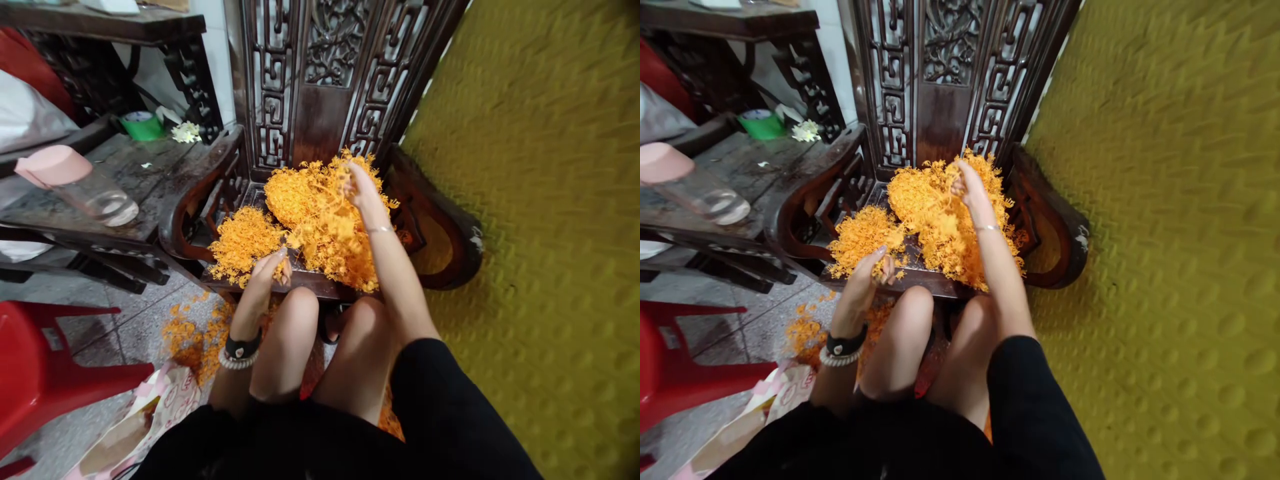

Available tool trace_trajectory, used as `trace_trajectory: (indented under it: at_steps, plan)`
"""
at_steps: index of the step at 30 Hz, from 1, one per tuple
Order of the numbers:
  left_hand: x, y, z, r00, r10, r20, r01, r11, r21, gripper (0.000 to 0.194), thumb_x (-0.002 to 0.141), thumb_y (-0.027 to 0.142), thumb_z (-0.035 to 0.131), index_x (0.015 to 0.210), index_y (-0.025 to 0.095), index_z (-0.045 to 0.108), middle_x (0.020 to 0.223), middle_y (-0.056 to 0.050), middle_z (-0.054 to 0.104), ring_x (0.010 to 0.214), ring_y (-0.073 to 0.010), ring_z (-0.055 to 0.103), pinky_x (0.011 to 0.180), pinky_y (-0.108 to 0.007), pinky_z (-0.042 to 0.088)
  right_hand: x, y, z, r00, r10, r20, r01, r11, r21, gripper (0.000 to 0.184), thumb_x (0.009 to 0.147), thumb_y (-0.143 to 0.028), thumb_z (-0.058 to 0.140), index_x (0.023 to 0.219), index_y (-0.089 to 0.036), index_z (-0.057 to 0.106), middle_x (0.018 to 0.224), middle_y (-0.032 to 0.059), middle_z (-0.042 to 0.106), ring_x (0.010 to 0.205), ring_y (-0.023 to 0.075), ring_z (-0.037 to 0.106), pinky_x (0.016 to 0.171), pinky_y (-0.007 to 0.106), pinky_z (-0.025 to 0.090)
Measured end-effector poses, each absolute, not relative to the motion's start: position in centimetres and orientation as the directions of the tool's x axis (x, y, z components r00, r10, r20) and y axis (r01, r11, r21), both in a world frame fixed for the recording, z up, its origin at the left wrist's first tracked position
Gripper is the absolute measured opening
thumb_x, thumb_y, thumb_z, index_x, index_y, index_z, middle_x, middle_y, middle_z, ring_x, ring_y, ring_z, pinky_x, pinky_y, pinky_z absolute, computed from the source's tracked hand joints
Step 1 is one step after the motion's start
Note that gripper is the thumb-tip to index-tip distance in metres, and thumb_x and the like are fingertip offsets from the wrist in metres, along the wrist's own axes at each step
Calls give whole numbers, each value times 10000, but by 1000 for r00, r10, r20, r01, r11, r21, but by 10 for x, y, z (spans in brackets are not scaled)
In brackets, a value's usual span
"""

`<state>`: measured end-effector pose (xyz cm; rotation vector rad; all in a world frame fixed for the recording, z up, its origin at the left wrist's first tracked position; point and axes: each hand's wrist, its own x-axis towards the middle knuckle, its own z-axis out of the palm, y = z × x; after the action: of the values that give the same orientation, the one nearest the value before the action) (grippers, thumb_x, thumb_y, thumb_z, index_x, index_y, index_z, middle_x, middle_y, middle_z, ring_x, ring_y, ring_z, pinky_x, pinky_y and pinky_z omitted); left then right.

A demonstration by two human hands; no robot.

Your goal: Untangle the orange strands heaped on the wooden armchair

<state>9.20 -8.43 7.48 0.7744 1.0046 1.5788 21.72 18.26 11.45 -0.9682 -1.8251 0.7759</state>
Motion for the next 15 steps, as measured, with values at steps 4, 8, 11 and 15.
trace_trajectory:
  at_steps: [4, 8, 11, 15]
  plan:
    - [55, -75, 89, -233, 971, 46, -307, -119, 944, 367, 834, 325, 590, 518, 141, 607, 515, -30, 529, 476, -103, 445, 506, -228, 360, 266, 144, 136, -667, 745, -15, 466, 401, -789, 288, 770, -426, 605, 644, -170, 559, 512, 1, 545, 480, 117, 502, 487, 261, 442]
    - [49, -76, 111, -244, 963, 117, -242, -177, 954, 190, 793, 227, 653, 622, 143, 652, 595, -15, 558, 539, -106, 458, 560, -216, 367, 285, 85, 159, -583, 774, 246, 508, 584, -633, 300, 716, -391, 691, 899, -163, 626, 883, 94, 683, 858, 219, 642, 816, 386, 502]
    - [56, -83, 126, -176, 961, 214, -112, -236, 965, 161, 778, 211, 667, 630, 151, 649, 623, -7, 563, 607, -117, 477, 618, -206, 376, 267, 33, 168, -626, 648, 434, 205, 673, -710, 374, 816, -408, 593, 1133, -212, 570, 1210, 96, 597, 1153, 203, 551, 1020, 374, 410]
    - [61, -83, 135, -179, 952, 249, -127, -273, 953, 116, 752, 258, 703, 713, 155, 668, 687, -12, 595, 661, -128, 510, 659, -204, 401, 235, -13, 152, -772, 600, 209, 68, 405, -912, 375, 788, -417, 633, 1104, -228, 560, 1004, 51, 631, 900, 167, 615, 788, 300, 512]
